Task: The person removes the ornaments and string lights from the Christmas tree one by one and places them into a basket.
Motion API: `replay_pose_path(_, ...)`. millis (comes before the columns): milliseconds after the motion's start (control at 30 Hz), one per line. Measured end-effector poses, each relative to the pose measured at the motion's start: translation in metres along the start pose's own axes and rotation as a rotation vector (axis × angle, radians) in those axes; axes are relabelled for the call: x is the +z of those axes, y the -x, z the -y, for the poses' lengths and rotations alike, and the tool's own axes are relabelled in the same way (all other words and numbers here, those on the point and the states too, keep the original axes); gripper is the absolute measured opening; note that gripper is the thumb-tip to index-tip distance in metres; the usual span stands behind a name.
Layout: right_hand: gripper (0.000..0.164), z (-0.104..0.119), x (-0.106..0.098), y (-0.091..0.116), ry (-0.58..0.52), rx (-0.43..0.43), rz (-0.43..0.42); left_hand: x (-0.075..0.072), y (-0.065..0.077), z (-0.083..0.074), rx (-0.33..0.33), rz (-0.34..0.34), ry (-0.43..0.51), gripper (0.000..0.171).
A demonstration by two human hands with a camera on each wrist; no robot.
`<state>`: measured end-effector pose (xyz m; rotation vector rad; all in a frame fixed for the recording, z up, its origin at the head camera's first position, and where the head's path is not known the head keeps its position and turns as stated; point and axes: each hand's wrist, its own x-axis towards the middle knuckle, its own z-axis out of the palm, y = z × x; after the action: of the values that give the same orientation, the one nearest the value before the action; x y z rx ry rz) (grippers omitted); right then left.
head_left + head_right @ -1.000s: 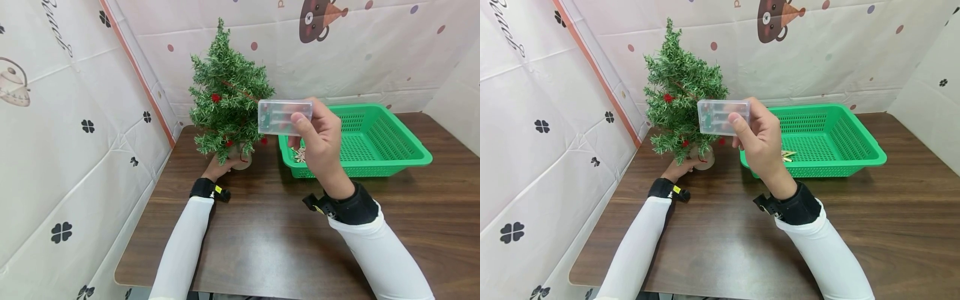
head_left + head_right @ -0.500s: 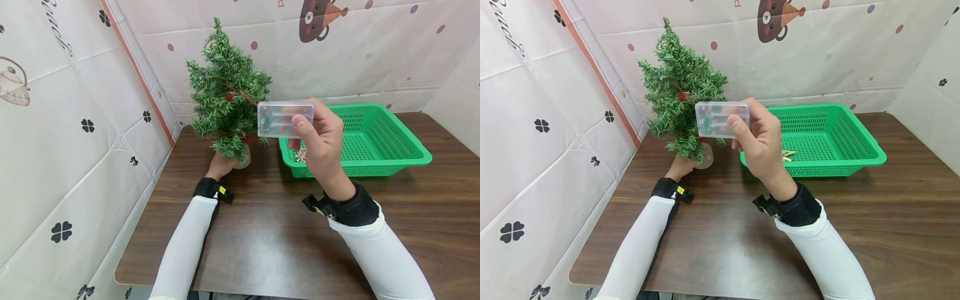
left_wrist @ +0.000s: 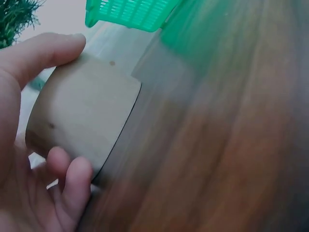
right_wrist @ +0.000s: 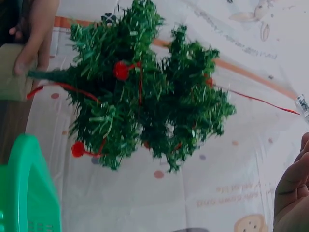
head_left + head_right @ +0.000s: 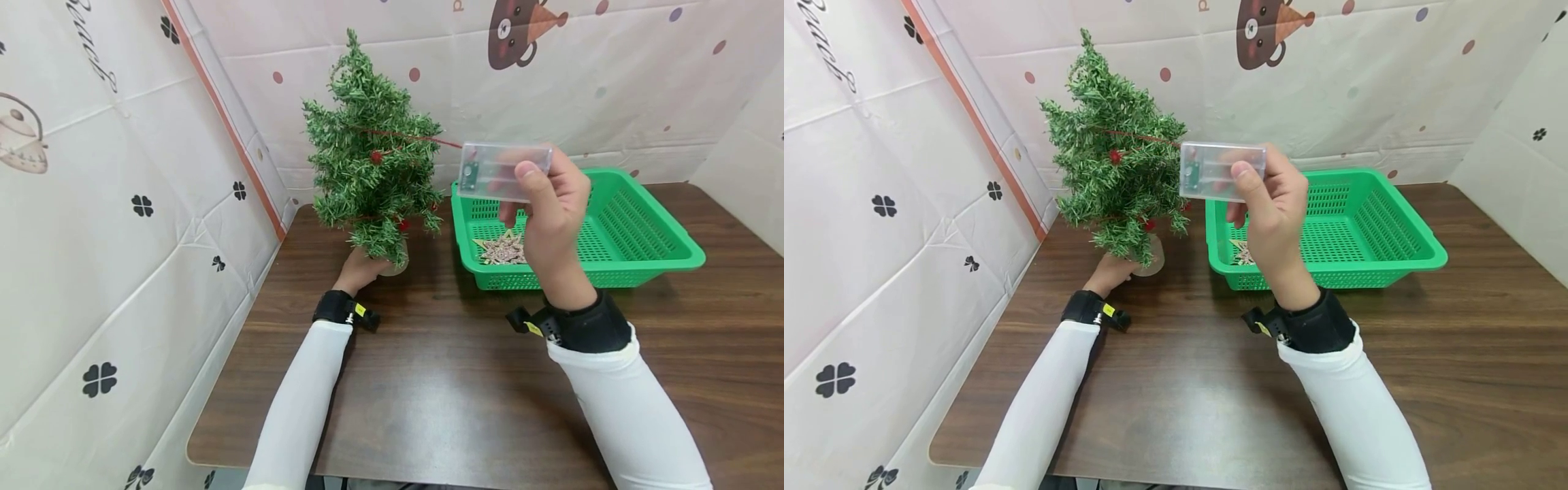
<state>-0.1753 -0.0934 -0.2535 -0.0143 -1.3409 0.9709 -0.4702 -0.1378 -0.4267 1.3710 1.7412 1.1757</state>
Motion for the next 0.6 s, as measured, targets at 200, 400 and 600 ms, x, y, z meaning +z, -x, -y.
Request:
replay_pose_path(200, 0.025, 0.002, -0.002, 0.001, 0.055, 0.025, -0.093, -0.007, -0.008, 0.014, -0.093, 0.063, -0.01, 0.066)
replay_pose_path(400, 0.024, 0.0, -0.013, -0.005, 0.038, 0.047, -0.15, -0.007, -0.008, 0.013, -0.078, 0.046, 0.025, 0.102)
replay_pose_path(600, 0.023, -0.002, -0.023, -0.01, 0.01, 0.117, -0.186, -0.007, -0.009, 0.011, -0.072, 0.034, -0.04, 0.095)
